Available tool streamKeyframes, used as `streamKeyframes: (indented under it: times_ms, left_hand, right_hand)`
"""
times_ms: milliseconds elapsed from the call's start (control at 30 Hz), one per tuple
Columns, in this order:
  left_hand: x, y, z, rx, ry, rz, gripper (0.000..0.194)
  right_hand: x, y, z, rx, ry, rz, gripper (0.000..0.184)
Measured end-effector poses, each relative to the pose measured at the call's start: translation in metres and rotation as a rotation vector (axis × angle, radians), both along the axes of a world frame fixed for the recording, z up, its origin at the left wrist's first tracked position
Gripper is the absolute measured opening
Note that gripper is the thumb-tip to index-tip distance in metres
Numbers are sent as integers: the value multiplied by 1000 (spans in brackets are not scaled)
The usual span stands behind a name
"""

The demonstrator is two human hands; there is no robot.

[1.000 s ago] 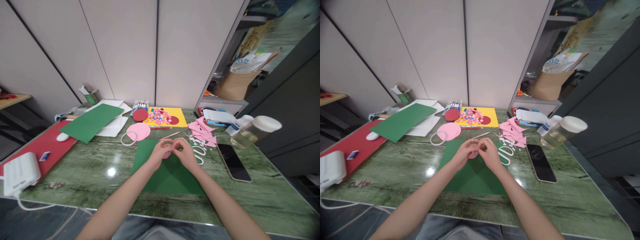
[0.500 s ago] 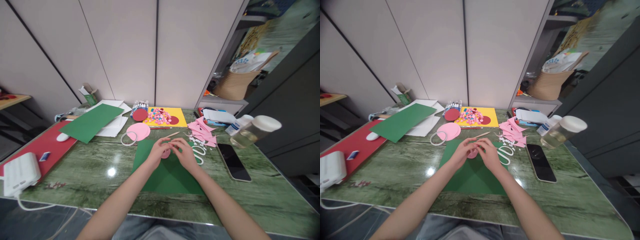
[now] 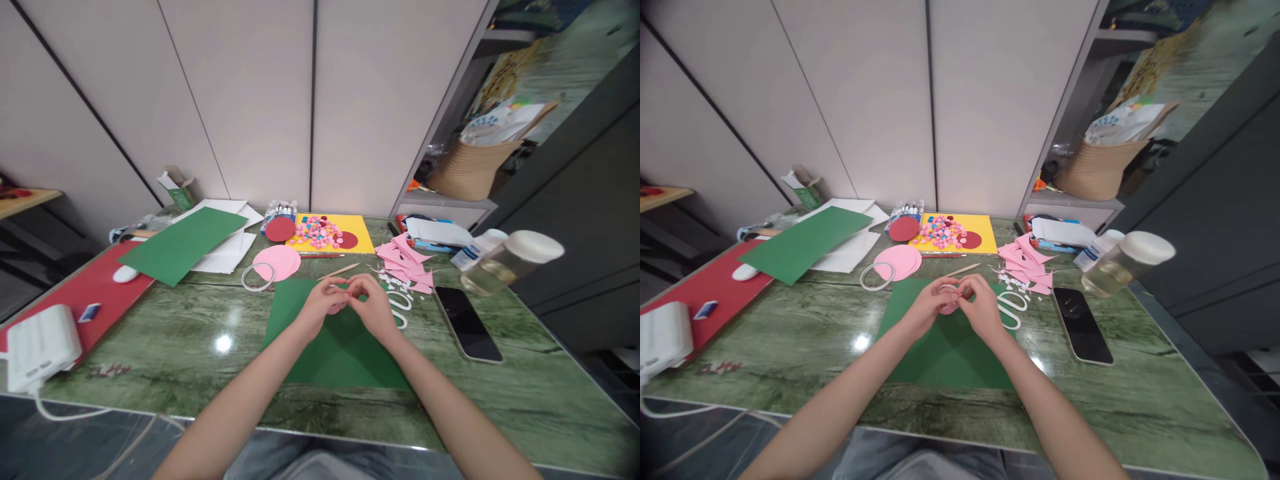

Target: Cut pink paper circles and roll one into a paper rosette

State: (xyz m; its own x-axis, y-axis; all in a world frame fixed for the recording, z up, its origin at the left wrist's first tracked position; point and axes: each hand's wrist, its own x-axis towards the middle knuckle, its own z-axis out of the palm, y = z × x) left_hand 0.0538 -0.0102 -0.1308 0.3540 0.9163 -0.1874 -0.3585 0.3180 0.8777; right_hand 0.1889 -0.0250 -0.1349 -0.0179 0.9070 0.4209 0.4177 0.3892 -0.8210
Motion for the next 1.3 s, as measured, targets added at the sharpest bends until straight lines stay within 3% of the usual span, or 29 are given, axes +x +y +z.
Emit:
streamKeyframes:
  times_ms: [300, 467, 667, 1000, 1300]
  left_hand:
    - [-3, 0, 1, -18, 23, 90, 41]
    - [-5, 2, -2, -5, 7, 86, 42]
    - [-5, 2, -1, -11, 12, 54, 38]
    - [-2, 0, 0, -14, -10, 57, 40]
    - [1, -1, 4, -45, 6, 25, 39]
  right_hand:
    - [0, -4, 5, 51, -113, -10, 3]
    - [0, -7, 4, 102, -160, -7, 9]
    - [0, -5, 2, 98, -131, 72, 21]
    - [2, -1, 1, 59, -46, -17, 2]
    - [1, -1, 0, 33, -54, -7, 9]
